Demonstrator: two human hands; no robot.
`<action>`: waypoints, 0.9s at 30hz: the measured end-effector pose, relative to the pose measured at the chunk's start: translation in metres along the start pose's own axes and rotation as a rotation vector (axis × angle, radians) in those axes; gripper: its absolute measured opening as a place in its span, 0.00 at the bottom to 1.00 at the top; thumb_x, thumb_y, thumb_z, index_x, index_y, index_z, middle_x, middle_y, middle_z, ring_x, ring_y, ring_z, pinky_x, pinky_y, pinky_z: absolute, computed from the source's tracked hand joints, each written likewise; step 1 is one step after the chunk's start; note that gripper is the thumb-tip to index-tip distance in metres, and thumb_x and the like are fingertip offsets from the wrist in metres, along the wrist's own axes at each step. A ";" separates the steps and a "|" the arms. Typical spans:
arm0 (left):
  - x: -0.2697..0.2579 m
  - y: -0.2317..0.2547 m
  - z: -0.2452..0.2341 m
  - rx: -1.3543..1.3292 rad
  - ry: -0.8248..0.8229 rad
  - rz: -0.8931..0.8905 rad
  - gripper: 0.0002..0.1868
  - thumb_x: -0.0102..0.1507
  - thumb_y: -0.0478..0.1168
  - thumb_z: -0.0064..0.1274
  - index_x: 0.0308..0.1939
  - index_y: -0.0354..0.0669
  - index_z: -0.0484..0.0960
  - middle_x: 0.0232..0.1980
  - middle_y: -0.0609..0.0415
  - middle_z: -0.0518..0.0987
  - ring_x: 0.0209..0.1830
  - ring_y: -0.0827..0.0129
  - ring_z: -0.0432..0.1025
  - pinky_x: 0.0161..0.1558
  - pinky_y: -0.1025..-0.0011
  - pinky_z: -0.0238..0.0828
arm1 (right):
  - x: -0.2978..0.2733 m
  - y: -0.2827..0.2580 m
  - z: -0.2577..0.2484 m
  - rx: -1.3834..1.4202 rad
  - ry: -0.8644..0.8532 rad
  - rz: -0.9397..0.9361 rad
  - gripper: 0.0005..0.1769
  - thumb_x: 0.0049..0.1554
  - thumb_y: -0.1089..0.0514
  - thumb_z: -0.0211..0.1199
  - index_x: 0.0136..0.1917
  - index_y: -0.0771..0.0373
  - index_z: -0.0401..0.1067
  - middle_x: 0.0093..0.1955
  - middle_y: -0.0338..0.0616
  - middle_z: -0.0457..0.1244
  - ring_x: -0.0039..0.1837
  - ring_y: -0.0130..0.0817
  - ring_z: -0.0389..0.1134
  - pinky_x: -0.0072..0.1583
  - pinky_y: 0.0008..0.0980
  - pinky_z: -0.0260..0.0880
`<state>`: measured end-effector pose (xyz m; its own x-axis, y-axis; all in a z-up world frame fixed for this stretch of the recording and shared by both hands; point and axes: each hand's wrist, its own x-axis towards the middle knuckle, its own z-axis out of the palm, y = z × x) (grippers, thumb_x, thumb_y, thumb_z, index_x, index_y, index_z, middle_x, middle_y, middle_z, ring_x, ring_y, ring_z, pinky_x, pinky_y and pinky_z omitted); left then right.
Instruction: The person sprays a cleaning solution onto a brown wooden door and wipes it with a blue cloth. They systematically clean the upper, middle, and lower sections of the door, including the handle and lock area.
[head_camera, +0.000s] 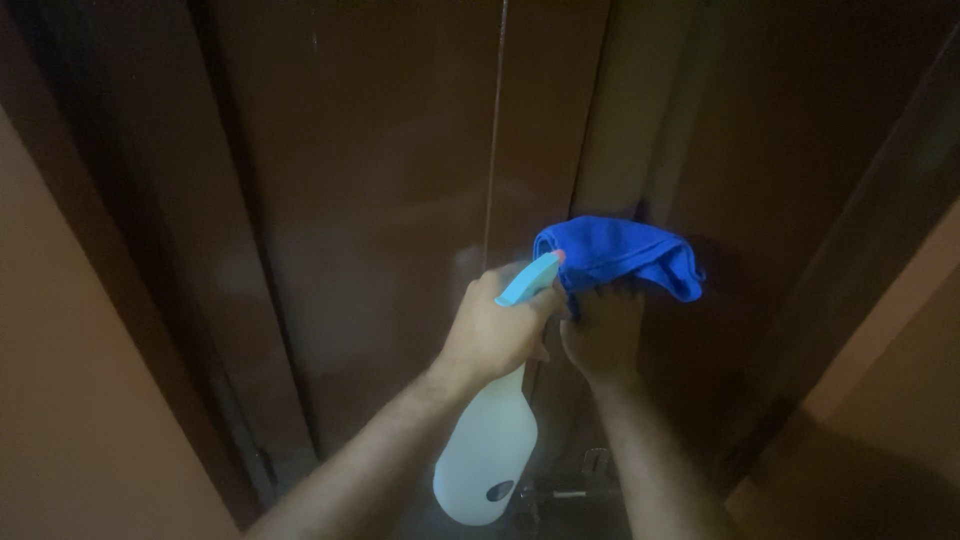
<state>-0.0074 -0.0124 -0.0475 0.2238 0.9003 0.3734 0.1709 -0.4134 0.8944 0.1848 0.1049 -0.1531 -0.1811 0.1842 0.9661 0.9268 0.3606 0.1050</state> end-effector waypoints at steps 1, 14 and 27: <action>0.002 -0.003 0.000 0.000 -0.006 -0.005 0.15 0.63 0.43 0.49 0.45 0.36 0.84 0.38 0.47 0.87 0.23 0.65 0.80 0.31 0.67 0.81 | -0.001 0.000 0.002 0.019 0.000 0.008 0.24 0.50 0.59 0.60 0.61 0.53 0.74 0.56 0.51 0.67 0.59 0.59 0.65 0.58 0.60 0.60; 0.003 -0.015 0.002 -0.092 -0.004 -0.063 0.16 0.61 0.42 0.50 0.47 0.38 0.84 0.43 0.49 0.86 0.41 0.67 0.82 0.42 0.66 0.82 | -0.027 -0.029 -0.006 0.110 -0.024 0.069 0.23 0.57 0.53 0.59 0.65 0.55 0.73 0.63 0.56 0.66 0.65 0.61 0.65 0.64 0.62 0.58; -0.004 -0.034 0.006 -0.055 -0.035 -0.165 0.18 0.62 0.44 0.48 0.53 0.45 0.83 0.40 0.50 0.86 0.33 0.63 0.80 0.37 0.66 0.77 | -0.085 -0.028 0.006 0.072 -0.096 0.104 0.24 0.54 0.55 0.61 0.64 0.57 0.73 0.60 0.57 0.66 0.61 0.61 0.65 0.61 0.60 0.60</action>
<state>-0.0085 -0.0025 -0.0812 0.2308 0.9496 0.2122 0.1558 -0.2514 0.9553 0.1724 0.0848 -0.2400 -0.1196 0.3092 0.9434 0.9169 0.3989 -0.0145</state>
